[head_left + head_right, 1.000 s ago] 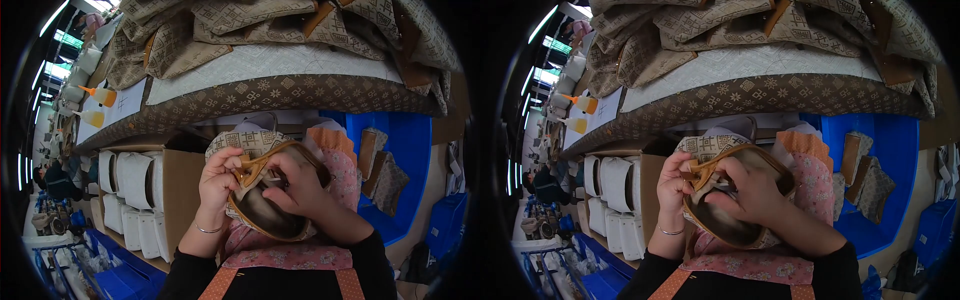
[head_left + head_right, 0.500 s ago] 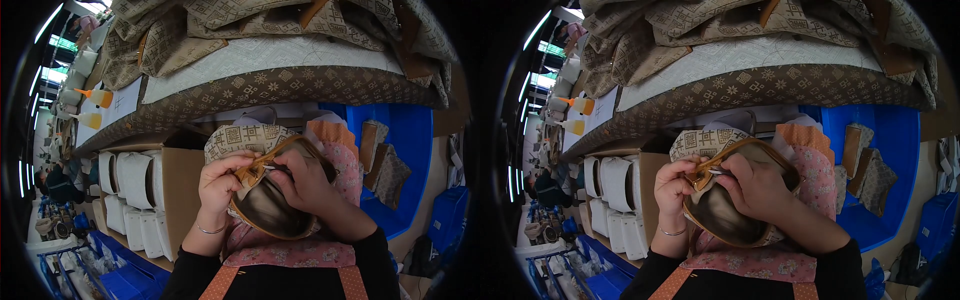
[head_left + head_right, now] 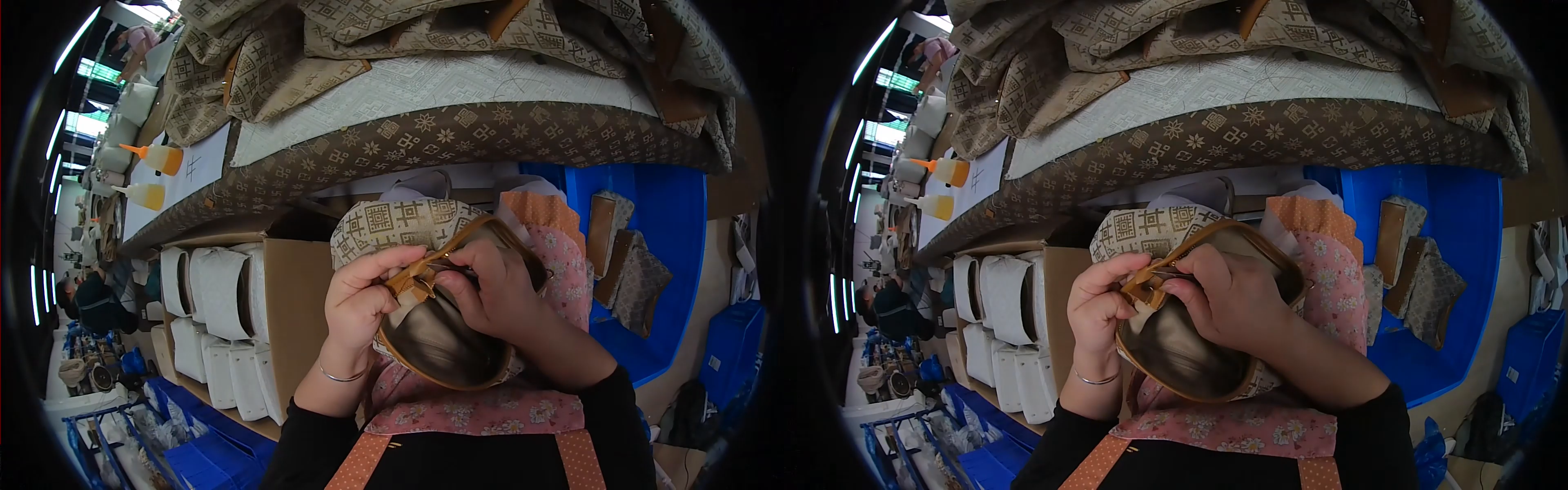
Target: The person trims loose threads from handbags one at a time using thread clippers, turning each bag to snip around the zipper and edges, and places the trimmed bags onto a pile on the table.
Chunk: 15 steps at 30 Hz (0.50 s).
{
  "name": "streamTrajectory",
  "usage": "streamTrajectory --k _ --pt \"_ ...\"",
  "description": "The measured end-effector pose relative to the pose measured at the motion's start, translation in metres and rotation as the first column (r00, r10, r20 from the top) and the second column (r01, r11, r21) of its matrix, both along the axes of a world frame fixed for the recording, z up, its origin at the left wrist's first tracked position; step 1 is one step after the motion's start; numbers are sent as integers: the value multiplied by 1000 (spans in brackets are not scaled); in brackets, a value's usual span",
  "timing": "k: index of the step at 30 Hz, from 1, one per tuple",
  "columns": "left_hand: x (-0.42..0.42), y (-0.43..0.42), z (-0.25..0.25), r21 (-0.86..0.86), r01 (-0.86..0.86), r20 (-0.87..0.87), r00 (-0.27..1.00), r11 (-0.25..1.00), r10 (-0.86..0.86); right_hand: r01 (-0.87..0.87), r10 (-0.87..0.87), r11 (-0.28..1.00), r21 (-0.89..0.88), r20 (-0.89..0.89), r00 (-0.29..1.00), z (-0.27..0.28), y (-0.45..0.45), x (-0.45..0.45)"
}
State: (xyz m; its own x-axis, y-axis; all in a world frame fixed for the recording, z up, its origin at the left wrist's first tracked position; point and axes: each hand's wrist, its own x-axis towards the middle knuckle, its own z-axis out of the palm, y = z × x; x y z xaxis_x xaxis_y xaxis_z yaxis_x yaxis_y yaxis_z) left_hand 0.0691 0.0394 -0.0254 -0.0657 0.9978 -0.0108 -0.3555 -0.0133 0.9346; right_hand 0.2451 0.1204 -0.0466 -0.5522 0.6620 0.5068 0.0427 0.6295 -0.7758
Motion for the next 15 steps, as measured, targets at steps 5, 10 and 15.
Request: streamTrajectory --k 5,10,15 --pt "2 0 -2 -77 -76 4 997 994 76 15 -16 998 60 17 1000 -2 3 0" --pt "2 4 10 1 -83 -182 980 997 82 14 -14 1000 1 -8 1000 0 0 0" --pt "2 24 25 191 -36 -565 813 981 140 -37 40 988 -147 20 999 -4 -6 -4"
